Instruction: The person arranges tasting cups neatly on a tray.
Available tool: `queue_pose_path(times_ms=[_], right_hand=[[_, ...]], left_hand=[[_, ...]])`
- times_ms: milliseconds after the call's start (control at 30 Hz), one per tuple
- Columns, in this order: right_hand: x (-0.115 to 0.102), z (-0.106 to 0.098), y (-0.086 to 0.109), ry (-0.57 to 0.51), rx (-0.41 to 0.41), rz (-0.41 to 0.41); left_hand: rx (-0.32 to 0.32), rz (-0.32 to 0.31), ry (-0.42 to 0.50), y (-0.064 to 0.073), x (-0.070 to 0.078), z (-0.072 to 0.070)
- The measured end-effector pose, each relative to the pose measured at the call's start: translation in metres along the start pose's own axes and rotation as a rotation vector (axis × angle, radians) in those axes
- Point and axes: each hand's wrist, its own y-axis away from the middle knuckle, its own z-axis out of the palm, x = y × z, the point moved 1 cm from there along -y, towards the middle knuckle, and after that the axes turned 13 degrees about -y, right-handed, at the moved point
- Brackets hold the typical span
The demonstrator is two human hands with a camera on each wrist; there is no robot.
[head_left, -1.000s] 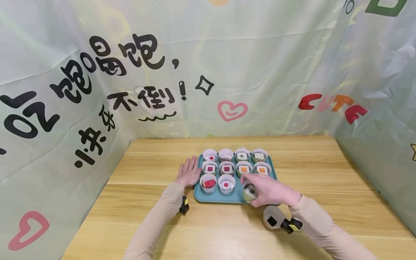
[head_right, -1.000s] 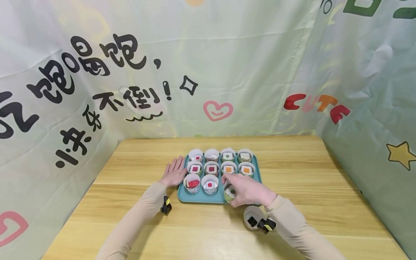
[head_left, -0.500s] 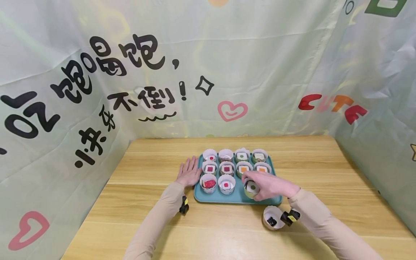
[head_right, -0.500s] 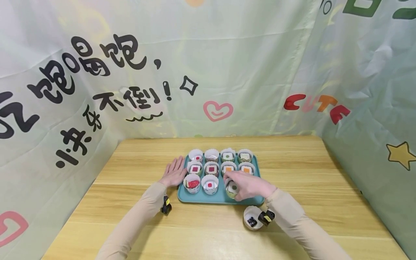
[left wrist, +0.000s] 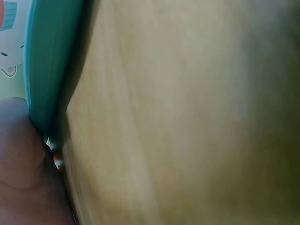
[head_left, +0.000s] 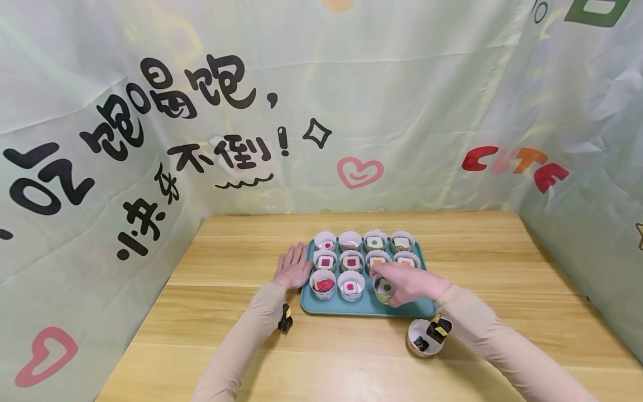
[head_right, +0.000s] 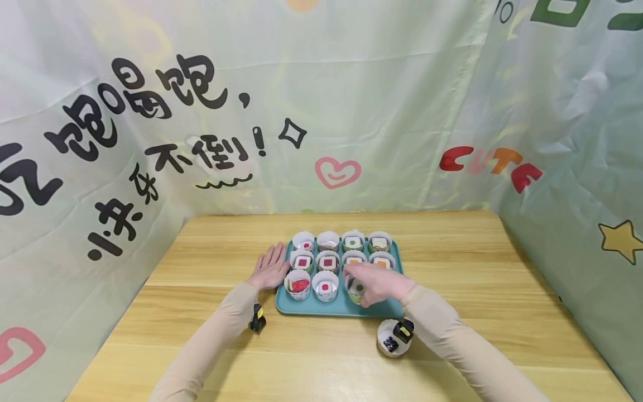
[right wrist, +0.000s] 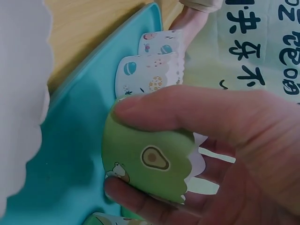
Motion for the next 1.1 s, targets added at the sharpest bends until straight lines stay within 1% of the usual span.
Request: queue_pose_path(times_ms=[100, 267, 500, 633, 833, 967, 1100], right_hand=[[0.000, 0.001, -0.002, 0.007, -0.004, 0.012], [0.001, 0.003, -0.006, 0.023, 0.002, 0.009], [0.003, 0.007, -0.008, 0.032, 0.003, 0.061], [0.003, 0.009, -0.008, 0.028, 0.007, 0.075], [0.003, 0.011, -0.007, 0.039, 0.018, 0.064], [0.004, 0.011, -0.008, 0.049, 0.027, 0.040], [0.004, 0.011, -0.008, 0.058, 0.035, 0.038]], left_hand=[[0.003, 0.000, 0.009, 0.000, 0.000, 0.000], [0.002, 0.003, 0.017, 0.002, 0.000, 0.000], [0.009, 0.002, 0.018, 0.001, 0.000, 0.000], [0.007, 0.000, 0.007, 0.000, 0.000, 0.000], [0.025, 0.007, 0.003, 0.000, 0.001, 0.000], [0.017, 0.004, -0.002, -0.001, 0.000, 0.001], [0.012, 0.003, -0.003, -0.002, 0.000, 0.002]])
